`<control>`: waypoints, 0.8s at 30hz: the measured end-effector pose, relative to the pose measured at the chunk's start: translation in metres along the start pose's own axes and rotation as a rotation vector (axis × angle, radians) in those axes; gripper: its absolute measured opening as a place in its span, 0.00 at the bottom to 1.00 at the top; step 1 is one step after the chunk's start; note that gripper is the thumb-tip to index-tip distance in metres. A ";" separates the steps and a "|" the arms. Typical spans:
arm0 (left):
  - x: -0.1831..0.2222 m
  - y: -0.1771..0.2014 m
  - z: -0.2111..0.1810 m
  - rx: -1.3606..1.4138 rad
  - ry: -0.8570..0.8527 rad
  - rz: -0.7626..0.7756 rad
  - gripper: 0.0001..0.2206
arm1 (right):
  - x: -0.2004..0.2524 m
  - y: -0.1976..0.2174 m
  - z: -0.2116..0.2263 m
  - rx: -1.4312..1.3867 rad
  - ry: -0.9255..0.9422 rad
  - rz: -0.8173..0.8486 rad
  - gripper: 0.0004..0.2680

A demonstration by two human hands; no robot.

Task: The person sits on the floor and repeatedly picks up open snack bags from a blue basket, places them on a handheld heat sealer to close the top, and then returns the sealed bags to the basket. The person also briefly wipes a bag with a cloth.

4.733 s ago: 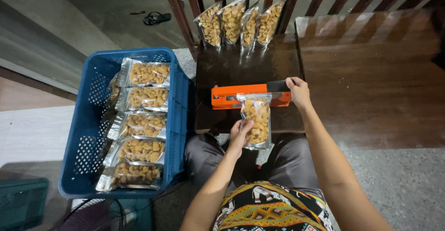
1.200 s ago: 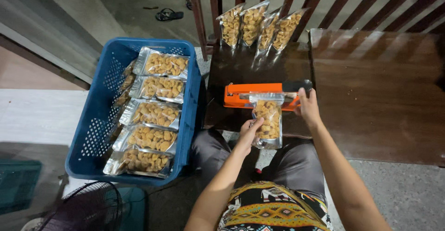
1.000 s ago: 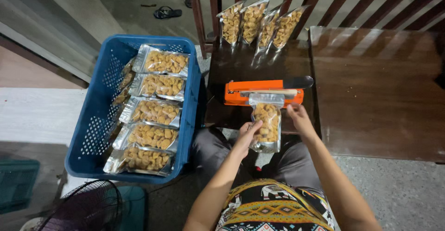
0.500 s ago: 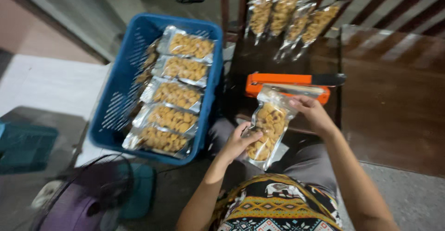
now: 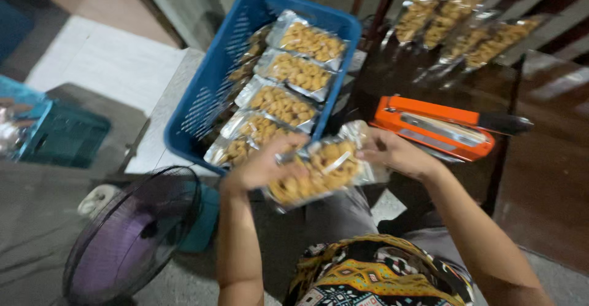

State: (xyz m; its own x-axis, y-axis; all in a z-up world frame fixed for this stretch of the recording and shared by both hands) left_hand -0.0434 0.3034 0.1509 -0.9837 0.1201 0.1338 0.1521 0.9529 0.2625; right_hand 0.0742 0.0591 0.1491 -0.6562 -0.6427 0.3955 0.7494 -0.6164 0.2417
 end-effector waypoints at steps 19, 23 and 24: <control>0.055 0.214 0.127 -0.784 -0.052 -1.055 0.20 | -0.141 -0.274 -0.024 -0.674 -0.297 0.208 0.08; 0.042 0.206 0.152 -0.791 -0.053 -0.999 0.15 | -0.141 -0.270 -0.007 -0.716 -0.041 0.273 0.11; 0.040 0.200 0.159 -0.789 0.000 -0.968 0.14 | -0.141 -0.268 -0.013 -0.637 -0.118 0.233 0.12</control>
State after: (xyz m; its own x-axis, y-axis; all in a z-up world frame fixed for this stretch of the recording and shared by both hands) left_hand -0.0672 0.5428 0.0562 -0.7234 -0.5369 -0.4342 -0.6179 0.2227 0.7541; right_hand -0.0350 0.3089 0.0175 -0.4435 -0.7592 0.4764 0.6480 -0.6388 -0.4148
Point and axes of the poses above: each hand's wrist, its own x-axis away from the middle knuckle, its own y-axis out of the back of the hand, z = x × y, the point moved 8 cm from there along -x, towards the middle knuckle, and after that the axes turned 6 degrees about -z, right-handed, at the moved point
